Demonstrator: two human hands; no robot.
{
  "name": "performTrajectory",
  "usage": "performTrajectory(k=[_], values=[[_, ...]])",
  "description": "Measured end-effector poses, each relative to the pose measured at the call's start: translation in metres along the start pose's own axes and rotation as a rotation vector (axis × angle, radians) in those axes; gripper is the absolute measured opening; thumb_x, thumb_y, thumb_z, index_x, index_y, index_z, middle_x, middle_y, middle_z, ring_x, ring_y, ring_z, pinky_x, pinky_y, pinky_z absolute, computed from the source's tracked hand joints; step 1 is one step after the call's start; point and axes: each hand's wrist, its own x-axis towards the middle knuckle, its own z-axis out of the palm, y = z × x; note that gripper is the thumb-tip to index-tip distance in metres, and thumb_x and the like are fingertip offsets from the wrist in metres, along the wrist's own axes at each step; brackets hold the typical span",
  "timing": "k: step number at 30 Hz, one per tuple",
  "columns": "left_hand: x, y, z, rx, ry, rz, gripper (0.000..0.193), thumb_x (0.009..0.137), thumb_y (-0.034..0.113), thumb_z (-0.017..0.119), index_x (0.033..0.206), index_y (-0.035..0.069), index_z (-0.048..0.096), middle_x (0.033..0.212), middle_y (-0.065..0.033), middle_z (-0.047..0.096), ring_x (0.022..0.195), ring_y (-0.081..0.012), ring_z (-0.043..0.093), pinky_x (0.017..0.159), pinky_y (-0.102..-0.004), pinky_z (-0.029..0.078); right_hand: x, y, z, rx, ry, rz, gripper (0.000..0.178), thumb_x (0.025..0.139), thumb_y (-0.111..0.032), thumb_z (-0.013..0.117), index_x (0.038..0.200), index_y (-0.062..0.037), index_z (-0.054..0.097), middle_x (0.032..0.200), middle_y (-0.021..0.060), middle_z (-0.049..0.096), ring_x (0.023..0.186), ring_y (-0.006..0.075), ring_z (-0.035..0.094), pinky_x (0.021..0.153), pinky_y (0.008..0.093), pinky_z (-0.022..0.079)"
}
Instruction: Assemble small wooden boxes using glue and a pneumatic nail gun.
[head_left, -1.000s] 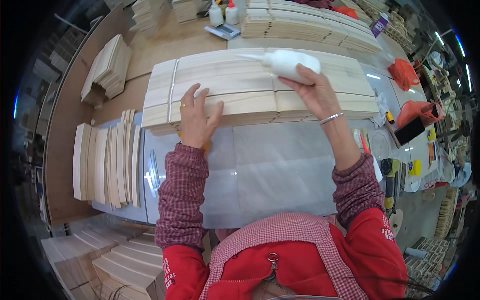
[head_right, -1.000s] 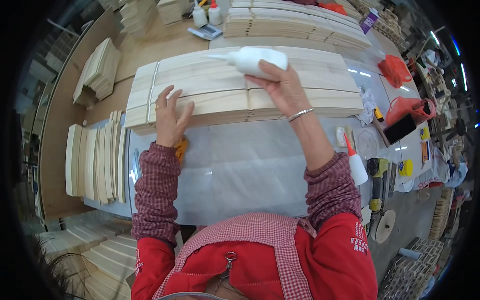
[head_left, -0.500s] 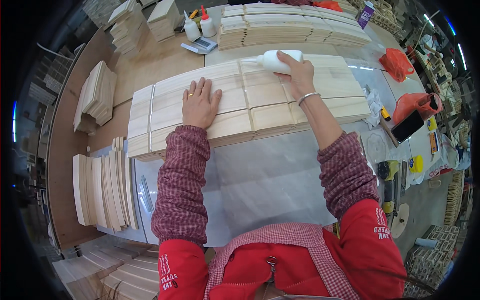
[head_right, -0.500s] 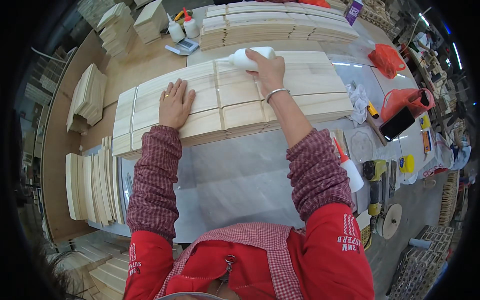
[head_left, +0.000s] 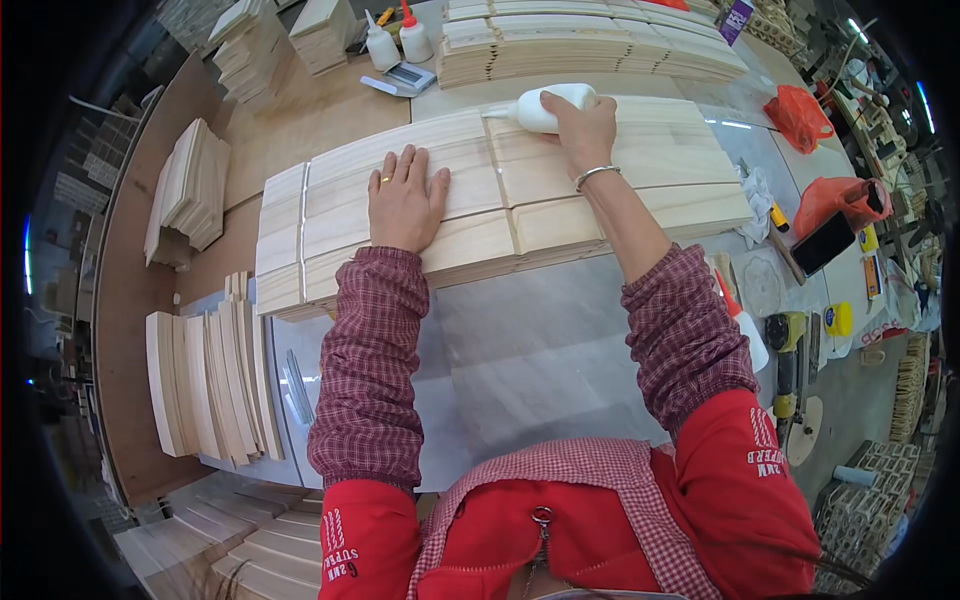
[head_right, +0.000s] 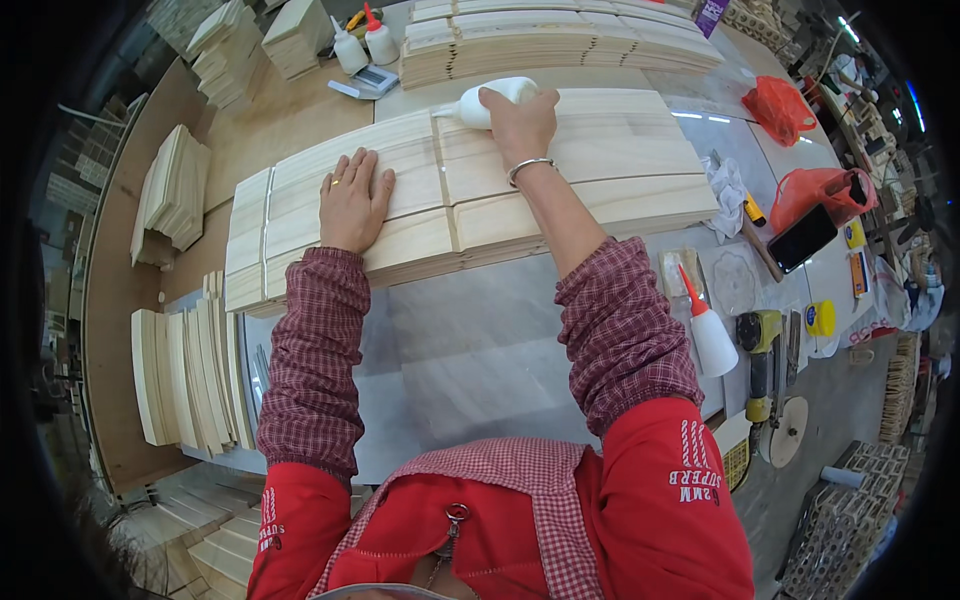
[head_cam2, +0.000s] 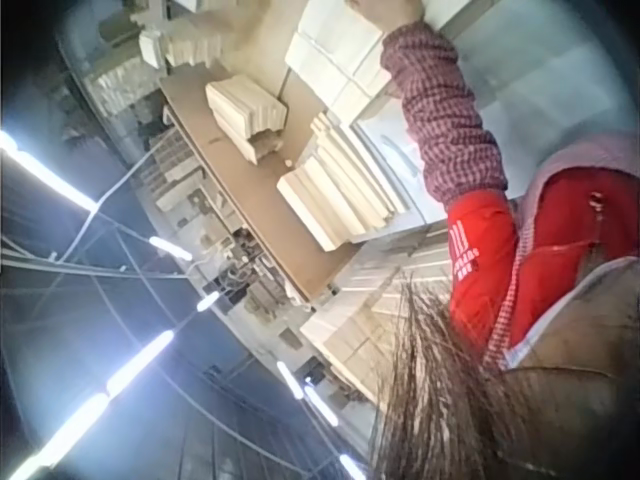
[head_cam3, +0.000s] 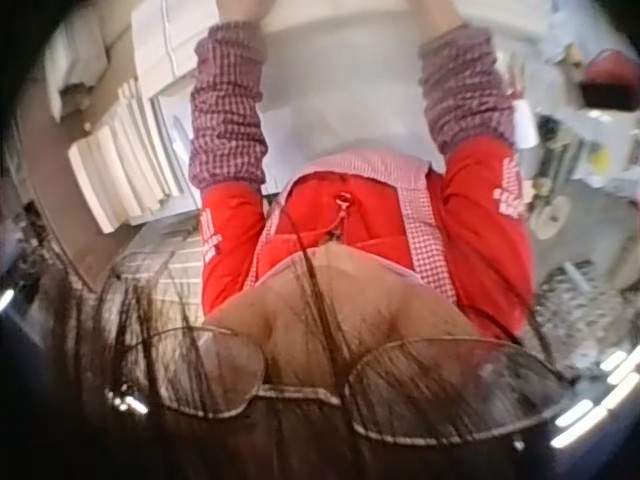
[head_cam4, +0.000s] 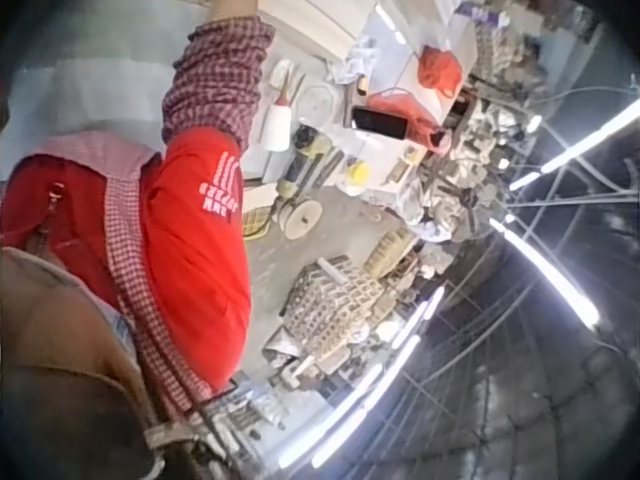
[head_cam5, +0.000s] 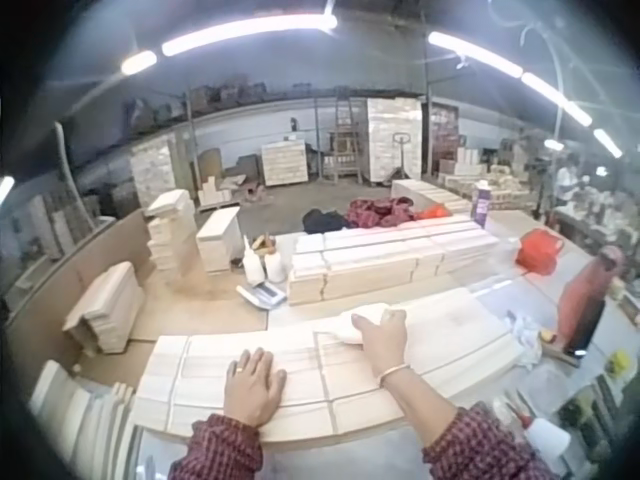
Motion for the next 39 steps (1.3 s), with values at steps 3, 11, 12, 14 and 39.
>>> performTrajectory(k=[3,11,12,14,39], values=[[0.0,-0.001,0.001,-0.001,0.002,0.004,0.052,0.094,0.042,0.037,0.129,0.006,0.05,0.137,-0.011,0.047,0.131,-0.0332,0.037,0.108,-0.0442,0.025,-0.011,-0.003,-0.006,-0.016,0.004,-0.008,0.06,0.074,-0.015,0.074,0.113,0.0089,0.036,0.104,0.022,0.051,0.083,0.0279,0.062,0.061,0.0302,0.058],[0.001,-0.002,0.003,0.017,0.013,-0.002,0.051,0.094,0.041,0.037,0.129,0.006,0.05,0.137,-0.0105,0.047,0.13,-0.0322,0.038,0.107,-0.0446,0.026,-0.049,-0.011,-0.031,-0.026,-0.007,0.003,0.058,0.072,-0.017,0.073,0.112,0.0078,0.039,0.101,0.0222,0.054,0.081,0.0271,0.06,0.064,0.0321,0.054],[0.001,-0.001,0.003,0.016,0.009,0.003,0.051,0.094,0.041,0.037,0.129,0.006,0.05,0.137,-0.0105,0.047,0.13,-0.0322,0.038,0.107,-0.0446,0.026,-0.053,-0.011,-0.034,-0.027,-0.001,0.007,0.058,0.072,-0.017,0.073,0.112,0.0078,0.039,0.101,0.0222,0.054,0.081,0.0271,0.06,0.064,0.0321,0.054],[0.002,-0.001,0.002,0.016,0.003,-0.004,0.051,0.094,0.041,0.037,0.129,0.007,0.05,0.137,-0.01,0.047,0.13,-0.032,0.038,0.108,-0.0447,0.026,-0.062,-0.008,-0.041,-0.021,0.001,0.0,0.057,0.072,-0.017,0.073,0.111,0.0076,0.039,0.1,0.022,0.054,0.082,0.0269,0.06,0.065,0.0321,0.054],[0.004,-0.002,0.002,0.051,-0.054,-0.038,0.054,0.094,0.047,0.033,0.131,0.01,0.049,0.14,-0.0056,0.045,0.132,-0.0291,0.036,0.109,-0.0445,0.026,-0.146,-0.001,-0.11,-0.039,-0.002,-0.046,0.052,0.073,-0.016,0.074,0.108,0.0061,0.041,0.096,0.0185,0.055,0.08,0.0232,0.059,0.063,0.0295,0.052]])
